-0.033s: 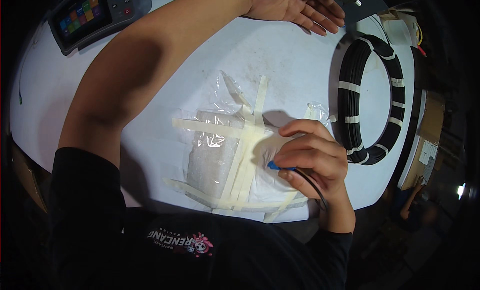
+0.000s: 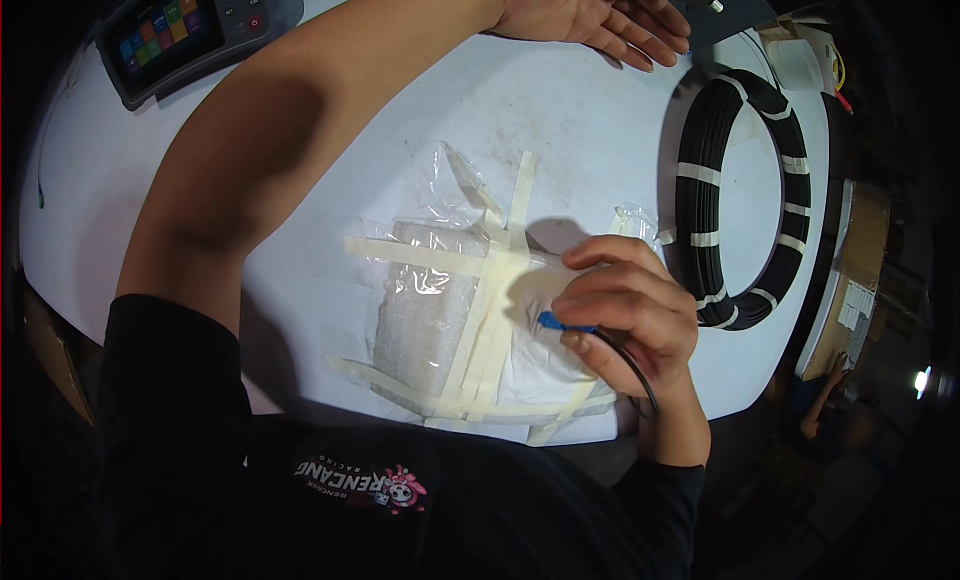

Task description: Connecting and checking a fiber optic connector using an inspection probe and a testing monitor.

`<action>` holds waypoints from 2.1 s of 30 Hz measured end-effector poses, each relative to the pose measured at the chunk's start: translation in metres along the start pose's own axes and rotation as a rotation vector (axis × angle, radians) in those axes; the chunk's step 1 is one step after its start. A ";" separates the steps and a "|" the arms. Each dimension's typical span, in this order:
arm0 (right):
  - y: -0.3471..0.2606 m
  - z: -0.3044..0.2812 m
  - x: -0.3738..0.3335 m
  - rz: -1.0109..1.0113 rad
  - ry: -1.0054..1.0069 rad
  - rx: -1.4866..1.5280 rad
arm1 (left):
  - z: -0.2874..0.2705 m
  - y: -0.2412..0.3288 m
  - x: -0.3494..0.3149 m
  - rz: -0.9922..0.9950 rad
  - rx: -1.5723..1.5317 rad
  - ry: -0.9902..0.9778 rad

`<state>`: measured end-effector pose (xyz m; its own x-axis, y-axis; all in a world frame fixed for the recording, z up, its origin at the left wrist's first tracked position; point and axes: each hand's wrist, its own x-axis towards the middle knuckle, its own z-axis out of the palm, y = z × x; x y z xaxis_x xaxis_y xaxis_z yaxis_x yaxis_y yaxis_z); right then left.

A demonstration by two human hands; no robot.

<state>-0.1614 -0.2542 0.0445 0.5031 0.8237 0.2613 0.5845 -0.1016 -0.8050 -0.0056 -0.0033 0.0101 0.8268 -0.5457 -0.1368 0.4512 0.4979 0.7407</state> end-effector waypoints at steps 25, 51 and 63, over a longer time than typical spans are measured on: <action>-0.001 0.001 -0.002 0.038 0.034 -0.032 | 0.001 0.001 -0.002 -0.007 0.002 -0.005; -0.006 0.006 0.003 0.030 0.024 -0.057 | -0.002 -0.001 0.000 0.005 0.013 -0.013; -0.005 0.006 0.003 0.050 0.050 -0.052 | -0.005 -0.005 0.003 0.029 0.015 -0.055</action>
<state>-0.1668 -0.2478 0.0456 0.5628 0.7881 0.2492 0.5895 -0.1714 -0.7894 -0.0033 -0.0043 0.0028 0.8195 -0.5677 -0.0785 0.4215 0.5041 0.7538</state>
